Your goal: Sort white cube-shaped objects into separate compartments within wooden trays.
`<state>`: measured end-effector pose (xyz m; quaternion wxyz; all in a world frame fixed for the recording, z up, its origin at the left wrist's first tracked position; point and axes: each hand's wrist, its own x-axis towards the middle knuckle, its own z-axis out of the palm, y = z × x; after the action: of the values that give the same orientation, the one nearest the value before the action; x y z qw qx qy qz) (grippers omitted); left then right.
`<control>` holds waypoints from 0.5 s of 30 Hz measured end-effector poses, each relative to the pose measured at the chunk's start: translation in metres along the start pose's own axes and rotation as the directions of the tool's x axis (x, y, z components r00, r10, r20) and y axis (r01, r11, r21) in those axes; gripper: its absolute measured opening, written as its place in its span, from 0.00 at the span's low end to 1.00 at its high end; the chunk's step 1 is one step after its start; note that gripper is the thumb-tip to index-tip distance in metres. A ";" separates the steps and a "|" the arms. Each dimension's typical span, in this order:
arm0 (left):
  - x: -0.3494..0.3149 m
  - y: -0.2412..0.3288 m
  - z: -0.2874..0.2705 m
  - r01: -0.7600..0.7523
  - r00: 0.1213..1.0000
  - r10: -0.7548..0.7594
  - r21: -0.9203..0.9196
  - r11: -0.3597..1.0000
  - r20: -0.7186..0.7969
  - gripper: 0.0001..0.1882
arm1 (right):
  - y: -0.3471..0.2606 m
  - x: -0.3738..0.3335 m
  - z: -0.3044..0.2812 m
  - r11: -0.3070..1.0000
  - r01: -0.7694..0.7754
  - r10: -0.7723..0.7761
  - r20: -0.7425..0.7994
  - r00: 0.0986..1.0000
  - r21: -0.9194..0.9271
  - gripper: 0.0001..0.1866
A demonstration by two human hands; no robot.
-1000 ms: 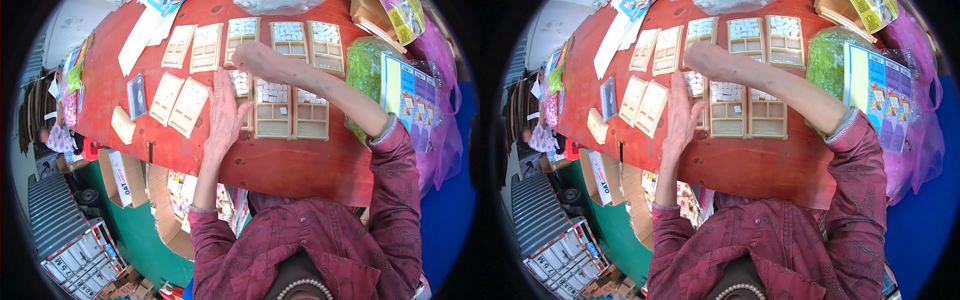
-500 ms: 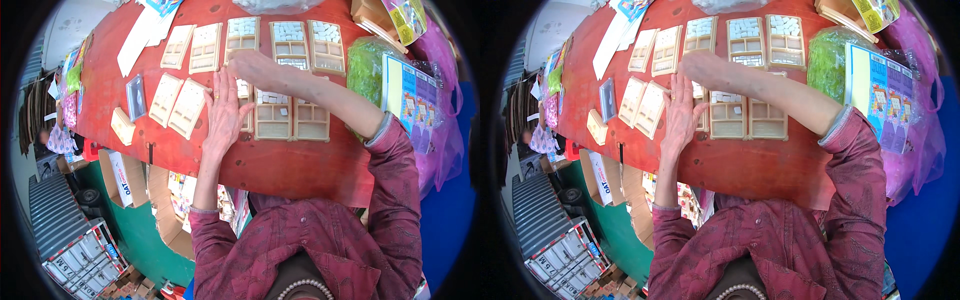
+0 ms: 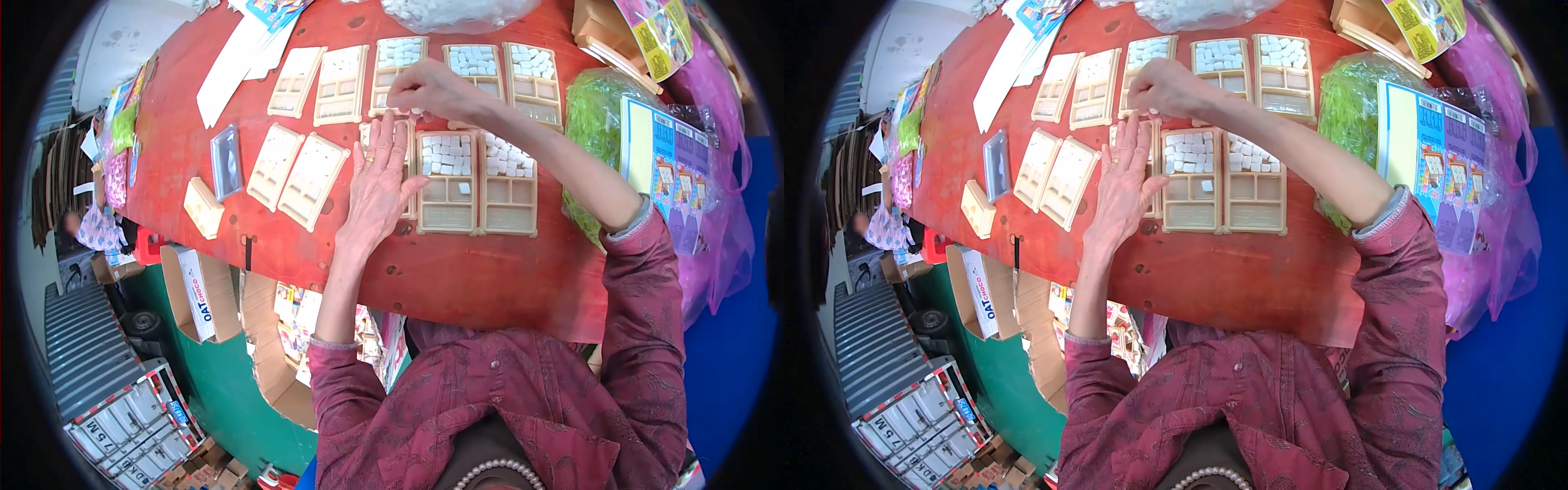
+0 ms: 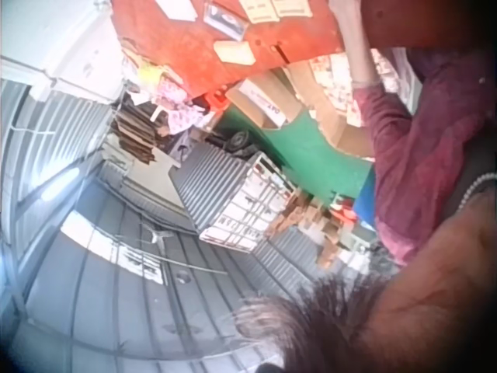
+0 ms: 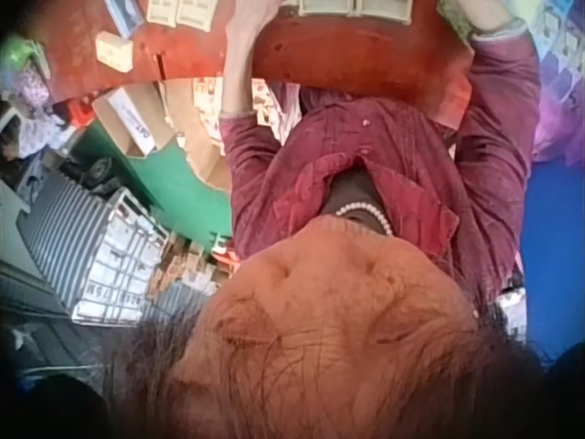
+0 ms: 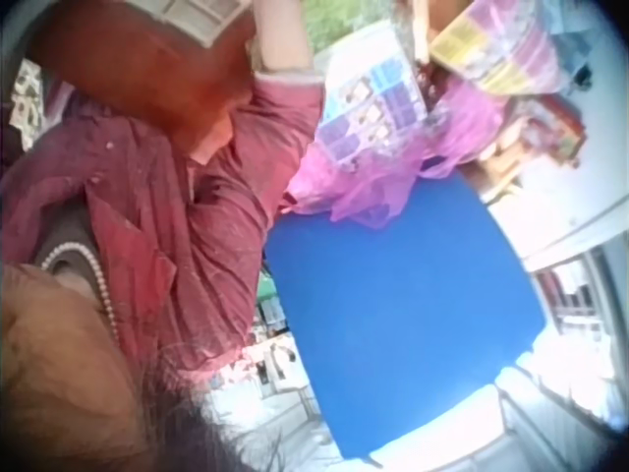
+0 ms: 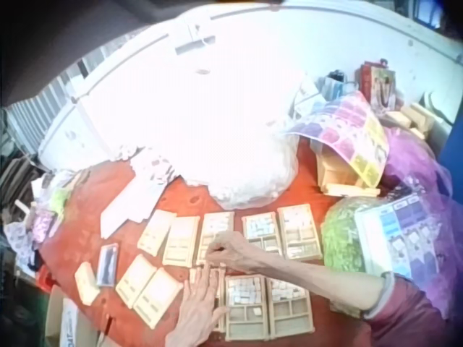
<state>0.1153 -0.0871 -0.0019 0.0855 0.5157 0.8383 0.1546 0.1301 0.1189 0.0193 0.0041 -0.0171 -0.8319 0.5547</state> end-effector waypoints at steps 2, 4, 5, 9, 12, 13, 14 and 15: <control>0.001 -0.004 0.003 -0.002 1.000 0.002 0.005 1.000 -0.020 0.42 | -0.006 -0.002 -0.004 0.965 -0.164 0.159 0.040 0.986 0.204 0.12; 0.003 -0.006 0.006 -0.011 0.999 0.012 0.007 1.000 -0.038 0.42 | -0.007 -0.004 -0.008 0.821 -0.282 0.281 0.078 0.956 0.496 0.14; 0.004 -0.005 0.005 -0.006 0.999 0.007 0.040 0.999 -0.041 0.43 | -0.009 -0.009 -0.011 0.790 -0.277 0.268 0.098 0.959 0.548 0.14; 0.013 -0.006 0.002 -0.008 0.999 0.011 0.078 0.997 -0.043 0.44 | -0.002 -0.010 -0.015 0.767 -0.301 0.257 0.159 0.953 0.566 0.10; 0.013 -0.012 0.001 -0.013 0.999 0.017 0.082 0.997 -0.047 0.44 | -0.010 -0.021 -0.011 0.874 -0.320 0.292 0.131 0.947 0.365 0.08; 0.012 -0.015 0.000 -0.013 0.999 0.016 0.084 0.996 -0.039 0.43 | -0.013 -0.026 -0.009 0.873 -0.321 0.292 0.134 0.947 0.366 0.08; 0.012 -0.017 0.000 -0.017 0.999 0.020 0.084 0.996 -0.032 0.43 | -0.017 -0.032 -0.011 0.905 -0.269 0.223 0.169 0.960 0.331 0.06; 0.011 -0.018 0.000 -0.018 0.999 0.021 0.083 0.996 -0.033 0.43 | -0.020 -0.039 -0.011 0.931 -0.213 0.154 0.208 0.966 0.297 0.05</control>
<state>0.0949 -0.0845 -0.0076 0.0484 0.5244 0.8402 0.1292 0.1687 0.1203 0.0427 -0.1209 -0.0437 -0.7237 0.6781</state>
